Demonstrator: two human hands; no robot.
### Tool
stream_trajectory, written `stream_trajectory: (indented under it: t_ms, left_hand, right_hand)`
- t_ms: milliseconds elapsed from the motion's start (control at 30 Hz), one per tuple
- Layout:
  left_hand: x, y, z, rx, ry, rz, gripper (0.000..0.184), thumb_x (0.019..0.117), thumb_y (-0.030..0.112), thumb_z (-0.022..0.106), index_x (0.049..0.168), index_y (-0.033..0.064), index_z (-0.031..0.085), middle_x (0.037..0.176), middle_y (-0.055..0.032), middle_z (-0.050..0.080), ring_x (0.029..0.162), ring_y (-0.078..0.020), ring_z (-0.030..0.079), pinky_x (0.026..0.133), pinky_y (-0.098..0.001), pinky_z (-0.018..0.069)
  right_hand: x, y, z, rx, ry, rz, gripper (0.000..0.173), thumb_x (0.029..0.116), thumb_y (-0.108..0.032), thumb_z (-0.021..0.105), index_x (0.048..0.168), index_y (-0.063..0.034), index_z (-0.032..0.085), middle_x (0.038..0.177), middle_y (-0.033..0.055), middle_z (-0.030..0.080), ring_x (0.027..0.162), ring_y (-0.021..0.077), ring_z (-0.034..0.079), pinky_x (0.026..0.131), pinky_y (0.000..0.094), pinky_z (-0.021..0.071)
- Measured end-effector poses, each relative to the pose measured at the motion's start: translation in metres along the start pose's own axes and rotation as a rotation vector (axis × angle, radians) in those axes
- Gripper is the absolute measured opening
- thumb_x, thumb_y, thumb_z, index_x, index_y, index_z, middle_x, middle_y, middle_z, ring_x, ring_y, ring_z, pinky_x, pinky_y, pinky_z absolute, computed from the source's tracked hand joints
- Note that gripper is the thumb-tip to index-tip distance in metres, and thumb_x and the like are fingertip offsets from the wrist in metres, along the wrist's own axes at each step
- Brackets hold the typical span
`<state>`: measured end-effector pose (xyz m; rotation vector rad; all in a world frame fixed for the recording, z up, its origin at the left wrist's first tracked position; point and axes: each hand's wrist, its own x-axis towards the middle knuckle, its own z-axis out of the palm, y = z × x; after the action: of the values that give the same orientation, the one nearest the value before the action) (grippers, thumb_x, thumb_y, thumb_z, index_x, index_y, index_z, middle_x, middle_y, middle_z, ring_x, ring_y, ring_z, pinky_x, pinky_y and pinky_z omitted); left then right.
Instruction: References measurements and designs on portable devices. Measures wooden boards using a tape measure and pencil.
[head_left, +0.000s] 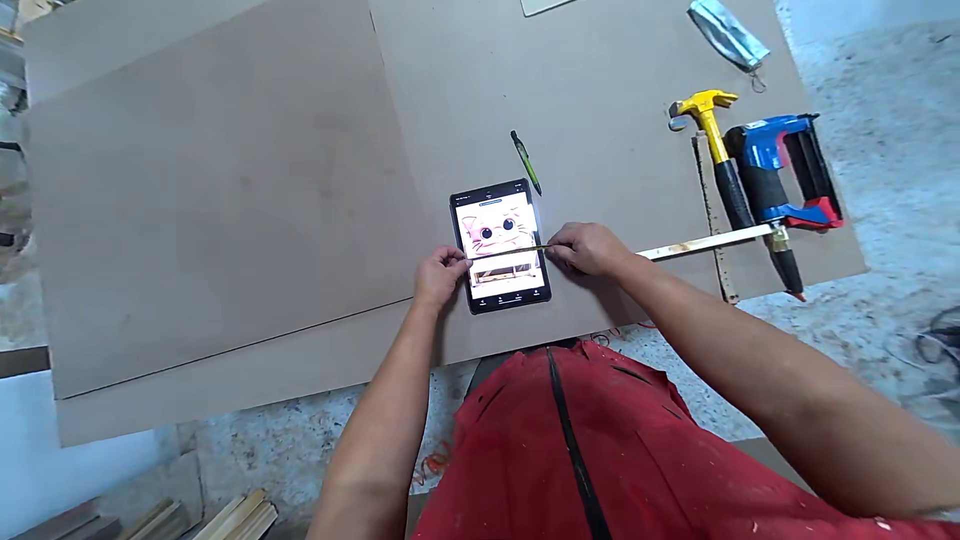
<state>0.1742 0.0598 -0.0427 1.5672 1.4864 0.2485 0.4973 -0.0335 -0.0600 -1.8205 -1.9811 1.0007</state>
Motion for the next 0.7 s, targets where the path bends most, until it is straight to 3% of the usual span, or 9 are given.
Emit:
stream_trajectory:
  t_ms: [100, 233, 567, 700]
  left_hand:
    - [0.002, -0.004, 0.003, -0.021, 0.02, -0.023, 0.018, 0.0938, 0.019, 0.077, 0.109, 0.01, 0.075, 0.097, -0.0065, 0.075, 0.089, -0.0165, 0.071, 0.087, -0.0435, 0.0588]
    - [0.003, -0.007, 0.002, -0.048, 0.006, -0.05, 0.018, 0.098, 0.022, 0.072, 0.112, 0.0128, 0.077, 0.11, -0.0038, 0.076, 0.105, -0.0144, 0.071, 0.098, -0.0432, 0.0567]
    - [0.002, -0.002, 0.0, -0.036, 0.005, -0.042, 0.015, 0.0983, 0.024, 0.072, 0.108, 0.0154, 0.08, 0.11, -0.0006, 0.076, 0.107, -0.0123, 0.07, 0.099, -0.0422, 0.0559]
    - [0.004, -0.004, 0.002, -0.067, 0.023, -0.042, 0.015, 0.0982, 0.023, 0.072, 0.109, 0.0146, 0.079, 0.109, -0.0016, 0.076, 0.105, -0.012, 0.071, 0.098, -0.0409, 0.0564]
  right_hand:
    - [0.005, 0.0, 0.006, 0.012, 0.014, 0.037, 0.028, 0.1054, -0.035, 0.055, 0.113, -0.0217, 0.078, 0.112, 0.0031, 0.074, 0.109, 0.0231, 0.068, 0.094, 0.0523, 0.0547]
    - [0.012, 0.002, -0.004, 0.036, -0.127, 0.109, 0.029, 0.1066, -0.038, 0.053, 0.117, -0.0262, 0.078, 0.117, -0.0002, 0.075, 0.116, 0.0214, 0.066, 0.101, 0.0522, 0.0503]
    - [0.019, 0.003, -0.013, 0.05, -0.21, 0.122, 0.028, 0.107, -0.038, 0.052, 0.114, -0.0299, 0.078, 0.107, 0.0002, 0.077, 0.108, 0.0214, 0.069, 0.095, 0.0546, 0.0518]
    - [0.02, 0.004, -0.014, 0.059, -0.223, 0.135, 0.029, 0.1073, -0.038, 0.052, 0.115, -0.0305, 0.078, 0.11, -0.0001, 0.076, 0.109, 0.0204, 0.069, 0.097, 0.054, 0.0515]
